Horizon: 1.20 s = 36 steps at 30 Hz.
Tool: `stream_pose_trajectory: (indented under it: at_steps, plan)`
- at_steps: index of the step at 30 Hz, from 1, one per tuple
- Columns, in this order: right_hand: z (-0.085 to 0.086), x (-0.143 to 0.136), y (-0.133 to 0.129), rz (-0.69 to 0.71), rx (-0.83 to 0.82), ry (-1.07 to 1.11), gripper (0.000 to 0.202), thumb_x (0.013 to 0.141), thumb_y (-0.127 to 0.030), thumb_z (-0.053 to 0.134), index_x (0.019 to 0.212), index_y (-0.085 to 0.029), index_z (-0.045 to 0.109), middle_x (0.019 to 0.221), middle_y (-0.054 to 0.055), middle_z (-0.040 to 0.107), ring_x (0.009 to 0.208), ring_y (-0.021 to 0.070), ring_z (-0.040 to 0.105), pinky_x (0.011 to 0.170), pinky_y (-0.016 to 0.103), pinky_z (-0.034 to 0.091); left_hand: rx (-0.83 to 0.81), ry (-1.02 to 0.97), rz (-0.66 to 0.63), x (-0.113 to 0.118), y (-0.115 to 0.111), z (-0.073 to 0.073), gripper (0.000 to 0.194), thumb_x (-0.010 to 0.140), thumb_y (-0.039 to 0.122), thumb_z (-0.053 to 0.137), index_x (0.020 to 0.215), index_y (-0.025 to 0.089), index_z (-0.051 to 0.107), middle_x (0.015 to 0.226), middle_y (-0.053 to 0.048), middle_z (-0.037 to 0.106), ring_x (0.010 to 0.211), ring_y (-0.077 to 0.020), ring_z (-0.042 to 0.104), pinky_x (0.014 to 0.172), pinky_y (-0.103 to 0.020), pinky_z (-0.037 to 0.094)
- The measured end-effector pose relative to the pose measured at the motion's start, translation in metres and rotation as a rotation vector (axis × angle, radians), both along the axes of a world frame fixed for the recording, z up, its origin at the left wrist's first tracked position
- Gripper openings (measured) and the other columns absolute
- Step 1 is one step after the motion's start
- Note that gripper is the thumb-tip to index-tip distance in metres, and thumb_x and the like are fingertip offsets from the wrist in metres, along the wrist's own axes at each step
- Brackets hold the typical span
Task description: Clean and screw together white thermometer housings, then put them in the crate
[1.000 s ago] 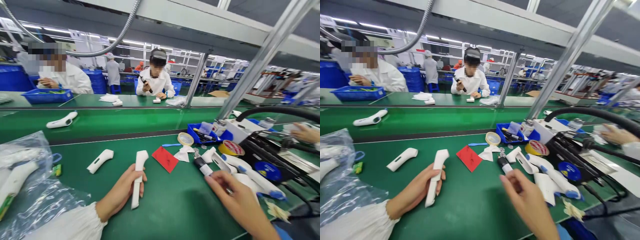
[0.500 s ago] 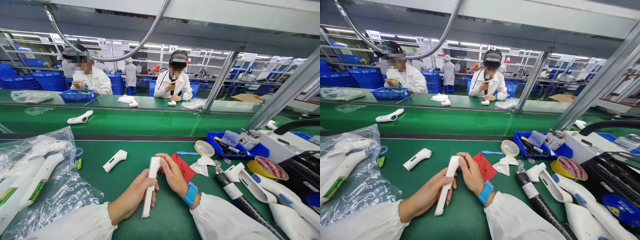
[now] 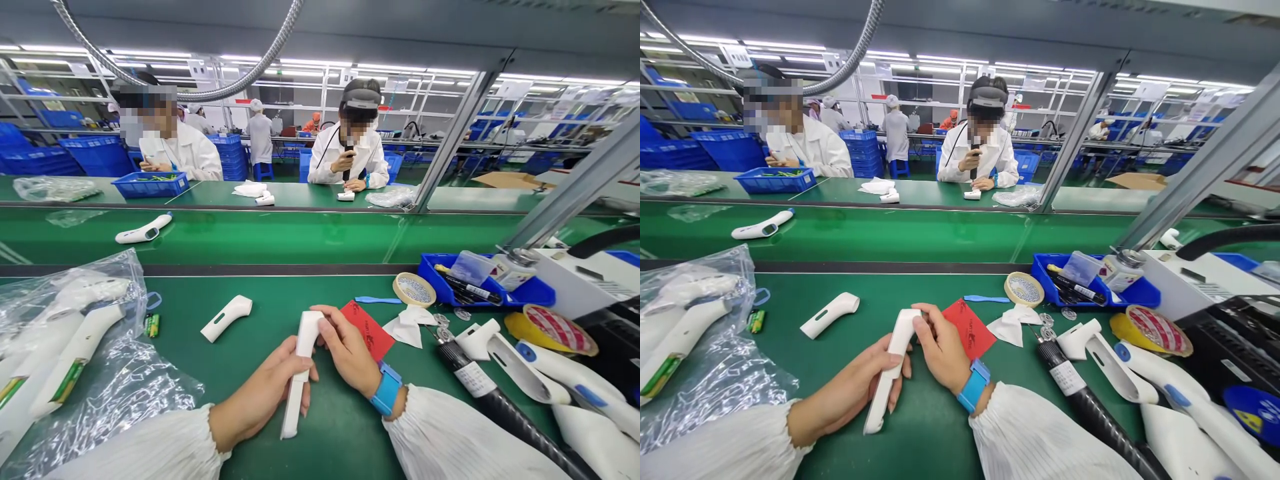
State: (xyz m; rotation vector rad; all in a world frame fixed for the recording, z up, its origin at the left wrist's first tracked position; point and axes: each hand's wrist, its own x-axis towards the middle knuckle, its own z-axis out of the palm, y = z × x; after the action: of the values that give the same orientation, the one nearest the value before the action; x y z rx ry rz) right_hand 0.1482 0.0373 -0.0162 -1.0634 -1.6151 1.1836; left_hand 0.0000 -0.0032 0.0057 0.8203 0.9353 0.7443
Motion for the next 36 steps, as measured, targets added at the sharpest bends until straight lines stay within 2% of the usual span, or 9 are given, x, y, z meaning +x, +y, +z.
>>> stream_pose_trajectory:
  at_steps: [8, 20, 36]
  plan:
    - [-0.0037, -0.0002, 0.0008, 0.017, 0.020, -0.011, 0.032, 0.088, -0.040, 0.037, 0.110, -0.019, 0.049, 0.072, -0.001, 0.054, 0.063, 0.0112, 0.052, 0.059, 0.024, 0.044, 0.003, 0.017, -0.010, 0.0001, -0.0007, 0.0022, 0.010, 0.079, 0.022, 0.043, 0.089, 0.019, 0.043, 0.075, 0.001, 0.053, 0.049, -0.0079, 0.048, 0.048, -0.024, 0.043]
    - [-0.0023, 0.0002, 0.0006, 0.011, 0.026, -0.007, 0.030, 0.088, -0.039, 0.038, 0.108, -0.020, 0.049, 0.072, -0.001, 0.054, 0.062, 0.0111, 0.053, 0.059, 0.024, 0.045, 0.010, 0.014, -0.007, -0.0005, -0.0014, -0.0002, 0.005, 0.078, 0.022, 0.043, 0.083, 0.019, 0.042, 0.073, 0.001, 0.053, 0.048, -0.0077, 0.048, 0.046, -0.023, 0.044]
    - [-0.0027, -0.0002, 0.0006, 0.008, 0.045, -0.007, 0.029, 0.088, -0.038, 0.038, 0.108, -0.020, 0.049, 0.070, -0.001, 0.054, 0.061, 0.0111, 0.052, 0.057, 0.024, 0.044, -0.002, 0.012, -0.007, -0.0008, -0.0006, 0.0000, 0.007, 0.079, 0.024, 0.045, 0.084, 0.019, 0.043, 0.074, 0.001, 0.054, 0.048, -0.0080, 0.049, 0.046, -0.023, 0.044]
